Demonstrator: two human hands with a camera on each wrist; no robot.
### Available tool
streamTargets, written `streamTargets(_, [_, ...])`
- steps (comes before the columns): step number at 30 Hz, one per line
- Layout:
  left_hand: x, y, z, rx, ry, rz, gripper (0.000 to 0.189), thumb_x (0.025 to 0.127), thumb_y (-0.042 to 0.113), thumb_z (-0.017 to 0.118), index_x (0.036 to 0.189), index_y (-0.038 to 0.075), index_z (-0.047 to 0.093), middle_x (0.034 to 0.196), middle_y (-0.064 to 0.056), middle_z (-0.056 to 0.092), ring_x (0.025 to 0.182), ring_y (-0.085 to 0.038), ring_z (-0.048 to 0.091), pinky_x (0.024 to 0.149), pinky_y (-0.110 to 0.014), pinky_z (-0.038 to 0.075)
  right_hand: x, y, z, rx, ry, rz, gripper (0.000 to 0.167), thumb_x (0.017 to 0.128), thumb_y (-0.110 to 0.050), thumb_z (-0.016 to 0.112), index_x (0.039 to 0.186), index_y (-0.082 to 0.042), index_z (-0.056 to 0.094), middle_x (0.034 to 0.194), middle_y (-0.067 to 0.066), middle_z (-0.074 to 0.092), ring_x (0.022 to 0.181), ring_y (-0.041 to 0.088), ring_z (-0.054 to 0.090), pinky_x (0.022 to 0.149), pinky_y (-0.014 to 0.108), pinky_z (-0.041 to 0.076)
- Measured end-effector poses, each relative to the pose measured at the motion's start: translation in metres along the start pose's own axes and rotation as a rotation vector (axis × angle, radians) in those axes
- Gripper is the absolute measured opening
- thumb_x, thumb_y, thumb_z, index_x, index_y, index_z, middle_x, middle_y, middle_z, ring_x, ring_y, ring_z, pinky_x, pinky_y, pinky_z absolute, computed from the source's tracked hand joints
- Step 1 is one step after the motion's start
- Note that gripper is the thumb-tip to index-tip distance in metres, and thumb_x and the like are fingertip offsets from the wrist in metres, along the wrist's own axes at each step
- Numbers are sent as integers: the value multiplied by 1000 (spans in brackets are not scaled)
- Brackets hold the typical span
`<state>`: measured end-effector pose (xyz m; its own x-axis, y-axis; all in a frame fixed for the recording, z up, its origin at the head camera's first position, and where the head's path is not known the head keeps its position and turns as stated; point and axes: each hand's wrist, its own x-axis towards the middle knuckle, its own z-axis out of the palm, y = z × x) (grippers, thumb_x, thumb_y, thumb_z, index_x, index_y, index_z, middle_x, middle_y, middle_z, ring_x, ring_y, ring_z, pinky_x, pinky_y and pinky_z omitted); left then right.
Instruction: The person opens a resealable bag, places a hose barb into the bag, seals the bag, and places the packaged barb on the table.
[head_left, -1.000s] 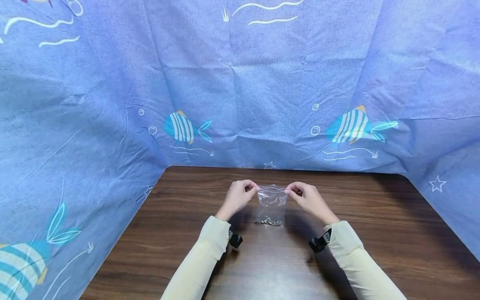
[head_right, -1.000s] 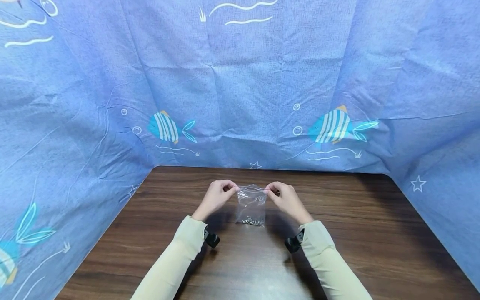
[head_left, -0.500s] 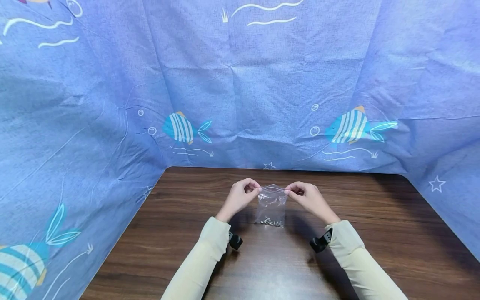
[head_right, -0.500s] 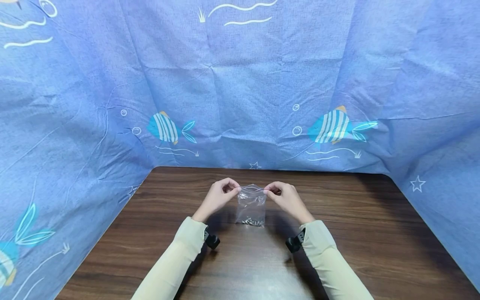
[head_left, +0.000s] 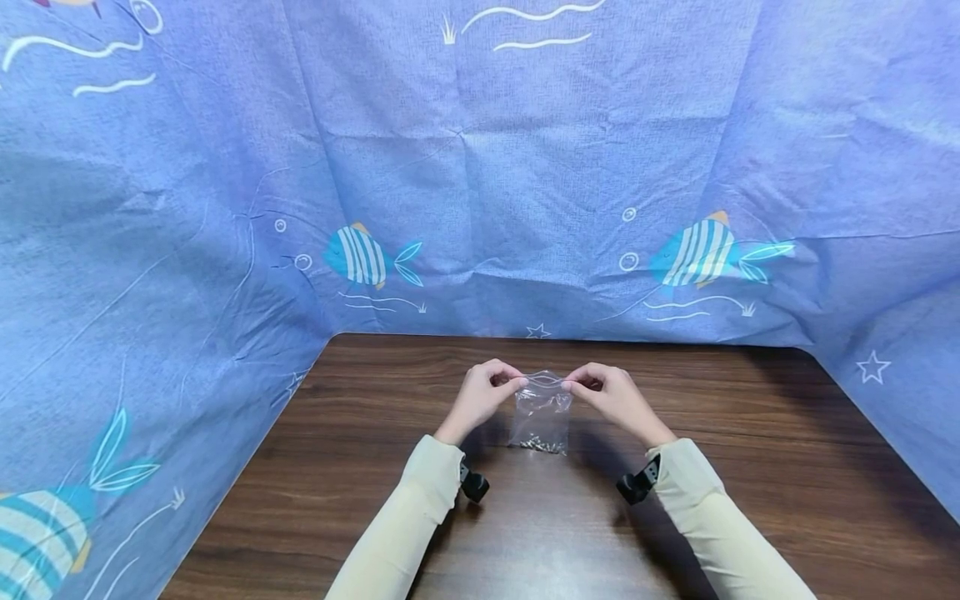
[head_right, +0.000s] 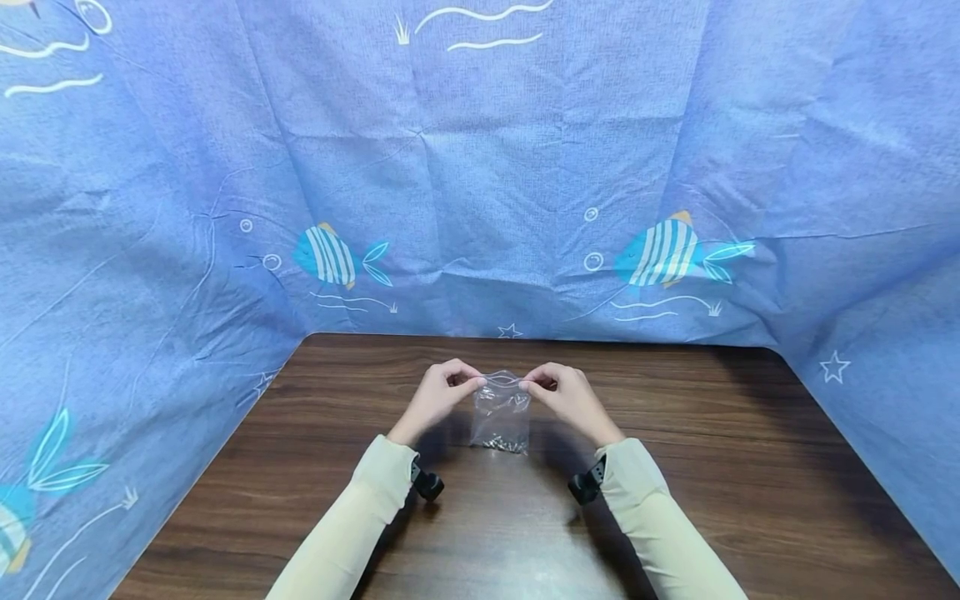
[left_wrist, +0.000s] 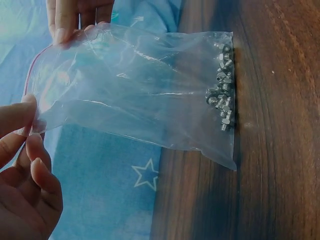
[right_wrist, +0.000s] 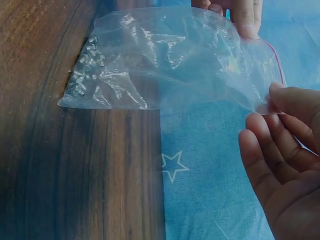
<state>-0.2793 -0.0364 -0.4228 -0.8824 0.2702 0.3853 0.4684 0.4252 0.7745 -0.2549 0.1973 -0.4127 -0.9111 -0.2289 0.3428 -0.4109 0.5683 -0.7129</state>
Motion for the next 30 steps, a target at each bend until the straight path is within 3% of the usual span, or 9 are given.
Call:
streamTargets(13, [0, -5, 3, 16, 26, 56, 9, 85, 18, 74, 83, 9, 76, 76, -3, 66, 61, -3, 45, 57, -17, 38, -1, 1, 8, -4, 29, -27, 9, 88, -20, 70, 89, -10, 72, 79, 0, 68, 67, 6, 53, 61, 22, 44])
streamTargets(19, [0, -5, 3, -47, 17, 31, 11, 84, 18, 74, 86, 7, 75, 73, -6, 64, 61, -3, 46, 57, -18, 38, -2, 3, 6, 14, 34, -18, 10, 88, -19, 70, 90, -10, 72, 82, 2, 70, 69, 4, 55, 63, 21, 45])
streamTargets(25, [0, -4, 3, -134, -19, 5, 12, 85, 16, 72, 93, 6, 74, 83, -9, 70, 64, -2, 49, 59, -17, 40, -2, 0, 5, 39, 20, -16, 12, 88, -20, 70, 92, -9, 72, 82, 3, 70, 68, 5, 55, 62, 21, 46])
streamTargets(30, [1, -4, 5, -116, -39, -5, 13, 84, 17, 74, 93, 9, 75, 86, -7, 69, 62, -3, 47, 57, -17, 38, -2, -2, 7, 50, -13, -12, 15, 89, -24, 70, 95, -11, 73, 84, 1, 70, 71, 6, 57, 65, 23, 47])
